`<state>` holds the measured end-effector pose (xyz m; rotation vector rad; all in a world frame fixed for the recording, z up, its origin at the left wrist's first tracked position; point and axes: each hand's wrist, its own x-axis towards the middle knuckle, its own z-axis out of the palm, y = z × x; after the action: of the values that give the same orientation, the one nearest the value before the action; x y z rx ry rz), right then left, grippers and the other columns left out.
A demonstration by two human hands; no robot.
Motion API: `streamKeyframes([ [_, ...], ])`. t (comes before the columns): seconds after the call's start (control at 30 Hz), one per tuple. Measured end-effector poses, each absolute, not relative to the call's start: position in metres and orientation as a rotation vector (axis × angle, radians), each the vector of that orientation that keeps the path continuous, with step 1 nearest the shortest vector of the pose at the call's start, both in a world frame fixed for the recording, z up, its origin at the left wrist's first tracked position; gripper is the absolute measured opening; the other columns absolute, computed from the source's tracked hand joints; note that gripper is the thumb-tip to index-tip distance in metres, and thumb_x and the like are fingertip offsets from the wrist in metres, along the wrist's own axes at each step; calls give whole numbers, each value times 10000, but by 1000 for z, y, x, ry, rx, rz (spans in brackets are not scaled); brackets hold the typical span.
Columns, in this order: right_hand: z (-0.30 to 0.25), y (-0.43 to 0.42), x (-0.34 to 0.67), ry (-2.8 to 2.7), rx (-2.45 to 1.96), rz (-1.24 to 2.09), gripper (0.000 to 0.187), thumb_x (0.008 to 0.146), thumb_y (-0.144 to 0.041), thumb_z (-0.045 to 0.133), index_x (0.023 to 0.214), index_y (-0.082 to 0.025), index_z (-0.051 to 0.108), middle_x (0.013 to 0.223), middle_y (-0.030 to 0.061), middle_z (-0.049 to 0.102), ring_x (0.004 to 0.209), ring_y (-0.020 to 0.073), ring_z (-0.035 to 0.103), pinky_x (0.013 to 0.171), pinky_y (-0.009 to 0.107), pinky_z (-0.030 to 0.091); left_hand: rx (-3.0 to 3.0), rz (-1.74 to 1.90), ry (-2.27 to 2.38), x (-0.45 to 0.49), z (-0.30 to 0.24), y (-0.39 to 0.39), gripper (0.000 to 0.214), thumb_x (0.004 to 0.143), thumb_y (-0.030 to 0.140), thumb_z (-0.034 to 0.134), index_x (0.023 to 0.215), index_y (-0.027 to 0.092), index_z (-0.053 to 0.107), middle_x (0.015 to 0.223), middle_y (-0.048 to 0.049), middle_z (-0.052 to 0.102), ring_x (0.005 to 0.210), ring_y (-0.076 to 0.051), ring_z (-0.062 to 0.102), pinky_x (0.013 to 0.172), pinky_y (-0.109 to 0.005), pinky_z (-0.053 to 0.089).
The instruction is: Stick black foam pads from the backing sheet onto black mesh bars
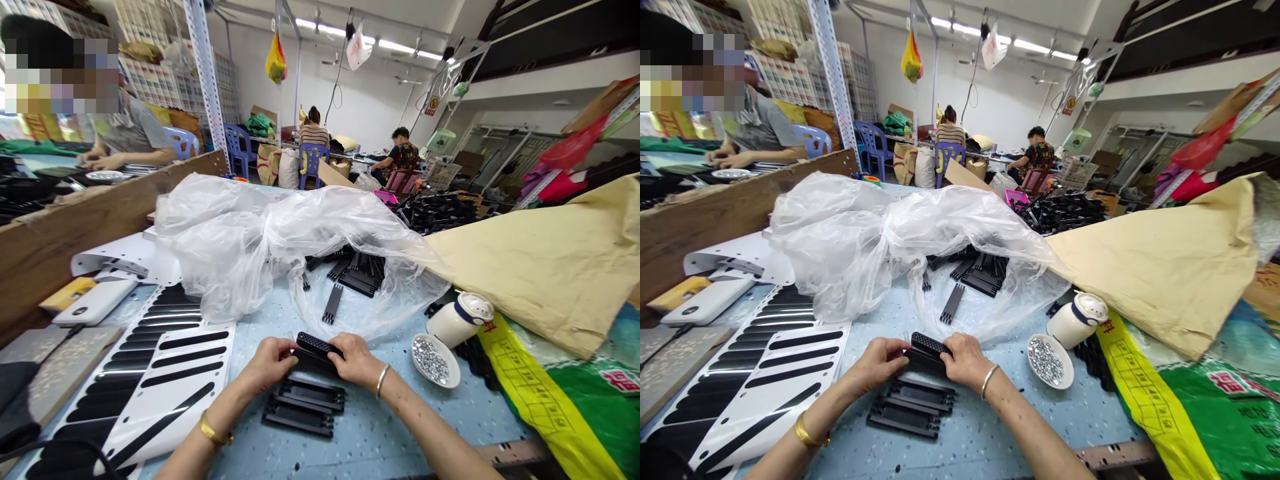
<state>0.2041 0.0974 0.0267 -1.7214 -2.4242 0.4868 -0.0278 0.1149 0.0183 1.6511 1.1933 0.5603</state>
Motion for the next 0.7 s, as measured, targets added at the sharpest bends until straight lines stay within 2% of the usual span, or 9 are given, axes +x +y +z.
streamKeyframes([
  [0.13,28,97,205,-2450,-1688,493,163,881,-244,572,901,-195,726,880,56,717,855,192,636,754,267,413,1824,496,1227,-31,29,114,284,730,267,543,846,136,766,494,48,487,507,-128,420,531,-255,289],
  [0.23,29,95,204,-2459,-1654,487,204,848,-362,643,937,-194,716,892,59,712,849,201,629,747,275,415,1910,456,1256,-30,33,114,282,769,299,522,800,145,757,554,13,580,554,-150,479,565,-261,318],
  [0.33,31,91,203,-2445,-1639,465,311,753,-422,745,942,-179,701,905,73,697,851,220,615,750,292,412,1948,435,1331,-31,35,111,320,795,322,502,879,130,745,583,-11,625,566,-171,526,583,-270,346],
  [0.43,34,78,209,-2360,-1666,425,319,787,-447,722,960,-182,685,928,83,686,894,233,601,778,308,402,1963,438,1415,-39,38,99,351,818,350,491,972,125,713,661,-39,670,610,-188,575,625,-279,385],
  [0.5,33,62,216,-2255,-1730,391,276,862,-443,643,880,-170,682,890,96,679,871,234,600,767,317,394,1973,421,1445,-48,41,87,333,818,361,500,968,143,703,708,-50,686,639,-196,594,643,-283,395],
  [0.57,28,44,219,-2149,-1806,385,311,894,-418,599,717,-167,652,740,82,655,730,211,595,684,308,383,1986,383,1459,-54,42,75,291,785,387,550,892,163,702,688,-51,674,650,-214,596,639,-292,387],
  [0.63,20,27,217,-2072,-1850,415,318,845,-414,655,635,-179,614,610,43,607,588,179,554,591,289,355,2002,350,1447,-55,40,67,237,730,402,614,786,182,685,656,-46,650,663,-232,590,641,-302,374],
  [0.7,9,15,210,-2014,-1849,453,278,786,-380,713,622,-189,595,582,18,589,546,161,537,553,272,345,2007,332,1412,-52,37,64,162,686,357,642,672,197,629,632,-29,623,648,-222,570,632,-297,360],
])
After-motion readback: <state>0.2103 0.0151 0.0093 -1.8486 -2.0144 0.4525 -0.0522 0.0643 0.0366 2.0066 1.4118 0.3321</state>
